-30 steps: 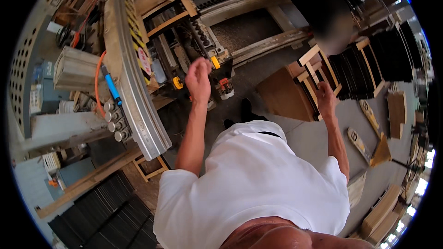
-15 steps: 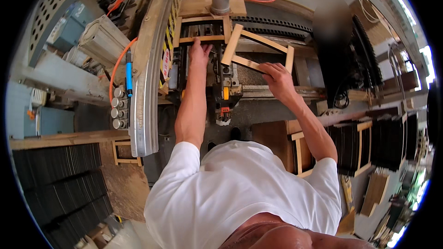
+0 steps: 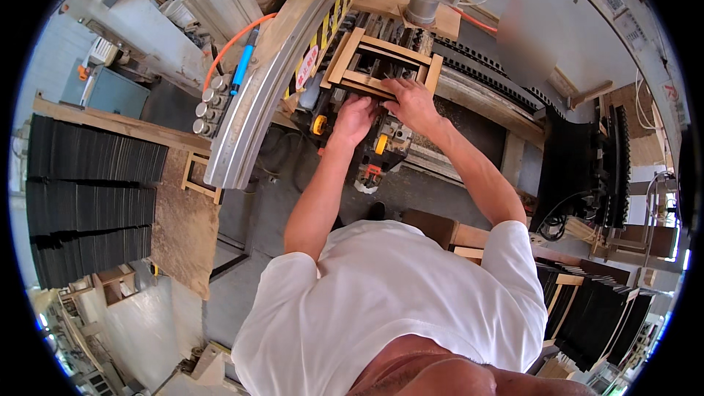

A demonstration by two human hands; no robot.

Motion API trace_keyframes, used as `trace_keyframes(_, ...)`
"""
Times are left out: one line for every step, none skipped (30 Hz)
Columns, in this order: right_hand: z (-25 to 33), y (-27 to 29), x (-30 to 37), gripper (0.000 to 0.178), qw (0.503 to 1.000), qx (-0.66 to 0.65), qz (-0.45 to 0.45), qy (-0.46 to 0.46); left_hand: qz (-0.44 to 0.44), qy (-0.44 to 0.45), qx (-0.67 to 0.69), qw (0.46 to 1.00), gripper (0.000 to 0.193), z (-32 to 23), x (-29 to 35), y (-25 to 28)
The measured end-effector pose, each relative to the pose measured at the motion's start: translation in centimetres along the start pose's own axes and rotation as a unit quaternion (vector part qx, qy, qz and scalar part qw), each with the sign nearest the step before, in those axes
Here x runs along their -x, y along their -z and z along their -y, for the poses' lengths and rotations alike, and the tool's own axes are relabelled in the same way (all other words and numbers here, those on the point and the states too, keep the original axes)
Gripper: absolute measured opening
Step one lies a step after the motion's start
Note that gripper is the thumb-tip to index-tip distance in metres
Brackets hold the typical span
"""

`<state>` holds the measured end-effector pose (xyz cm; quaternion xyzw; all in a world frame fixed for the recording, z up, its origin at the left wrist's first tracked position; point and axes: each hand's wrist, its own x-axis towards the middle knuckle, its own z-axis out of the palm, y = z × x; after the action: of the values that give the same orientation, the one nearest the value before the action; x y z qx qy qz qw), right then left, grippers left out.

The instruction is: The person assembles small wooden frames by inserting thin wooden strips into a jig on a machine. They repeatedly pick up frames, insert strips, and place the completed frames onto a stack.

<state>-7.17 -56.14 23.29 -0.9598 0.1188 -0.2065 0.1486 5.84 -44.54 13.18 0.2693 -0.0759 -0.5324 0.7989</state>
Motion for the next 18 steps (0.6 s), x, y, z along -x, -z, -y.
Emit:
trace_keyframes(0.0, -0.1, 0.0, 0.042, 1.000, -0.002, 0.011, -0.007, -0.008, -0.004, 0.007, 1.000, 0.035, 0.2, 0.1, -0.2)
trace_keyframes(0.0, -0.2, -0.2, 0.039, 1.000, -0.002, 0.017, -0.018, -0.034, -0.012, 0.018, 0.999, 0.036, 0.3, 0.0, -0.5)
trace_keyframes(-0.1, -0.4, -0.4, 0.037, 0.999, -0.003, 0.022, -0.028, -0.052, -0.023, 0.013, 0.998, 0.035, 0.5, 0.1, -0.8)
trace_keyframes(-0.3, -0.8, -0.5, 0.036, 1.000, 0.005, 0.006, -0.011, -0.070, -0.035, 0.008, 0.997, 0.035, 0.7, 0.3, -1.0)
trace_keyframes(-1.0, -1.3, -0.6, 0.035, 1.000, 0.014, -0.009, 0.004, -0.087, -0.045, 0.004, 0.995, 0.034, 0.8, 0.4, -0.9)
trace_keyframes(-1.6, -1.3, -0.9, 0.034, 0.999, 0.025, -0.025, 0.017, -0.093, -0.047, -0.002, 0.995, 0.035, 0.7, 1.4, -1.3)
trace_keyframes(-2.1, -1.4, -1.5, 0.034, 0.999, 0.027, -0.029, 0.004, -0.086, -0.038, -0.015, 0.995, 0.035, 0.6, 2.7, -1.4)
trace_keyframes(-2.4, -1.5, -2.2, 0.034, 0.999, 0.026, -0.034, -0.011, -0.081, -0.028, -0.030, 0.996, 0.035, 0.3, 4.7, -1.5)
trace_keyframes(-2.7, -1.6, -3.1, 0.034, 0.999, 0.025, -0.039, -0.026, -0.076, -0.019, -0.046, 0.996, 0.036, -0.1, 6.9, -1.3)
trace_keyframes(-3.4, -2.1, -3.7, 0.032, 0.997, 0.045, -0.040, -0.041, -0.077, -0.009, -0.050, 0.996, 0.036, -0.2, 9.3, -1.2)
trace_keyframes(-4.2, -3.0, -4.5, 0.032, 0.997, 0.051, -0.048, -0.045, -0.077, -0.002, -0.053, 0.996, 0.036, -0.5, 11.8, -0.9)
trace_keyframes(-4.9, -3.9, -5.3, 0.032, 0.996, 0.057, -0.054, -0.047, -0.077, 0.006, -0.059, 0.995, 0.035, -0.7, 14.2, -0.3)
trace_keyframes(-5.2, -4.6, -6.0, 0.032, 0.995, 0.060, -0.059, -0.049, -0.080, 0.014, -0.065, 0.995, 0.034, -0.9, 16.8, 0.4)
trace_keyframes(-5.0, -4.9, -6.6, 0.031, 0.995, 0.060, -0.057, -0.057, -0.080, 0.016, -0.071, 0.994, 0.034, -1.5, 19.4, 1.0)
trace_keyframes(-5.4, -5.0, -7.3, 0.031, 0.995, 0.051, -0.056, -0.061, -0.078, 0.021, -0.077, 0.994, 0.033, -2.2, 21.8, 1.5)
trace_keyframes(-6.1, -5.2, -7.7, 0.031, 0.995, 0.042, -0.053, -0.067, -0.084, 0.028, -0.074, 0.993, 0.033, -2.9, 23.9, 2.2)
trace_keyframes(-6.7, -5.4, -7.9, 0.031, 0.996, 0.034, -0.048, -0.073, -0.089, 0.037, -0.069, 0.993, 0.033, -3.4, 25.8, 3.0)
trace_keyframes(-6.4, -5.5, -8.3, 0.031, 0.995, 0.031, -0.056, -0.075, -0.107, 0.032, -0.068, 0.991, 0.033, -3.9, 27.6, 3.7)
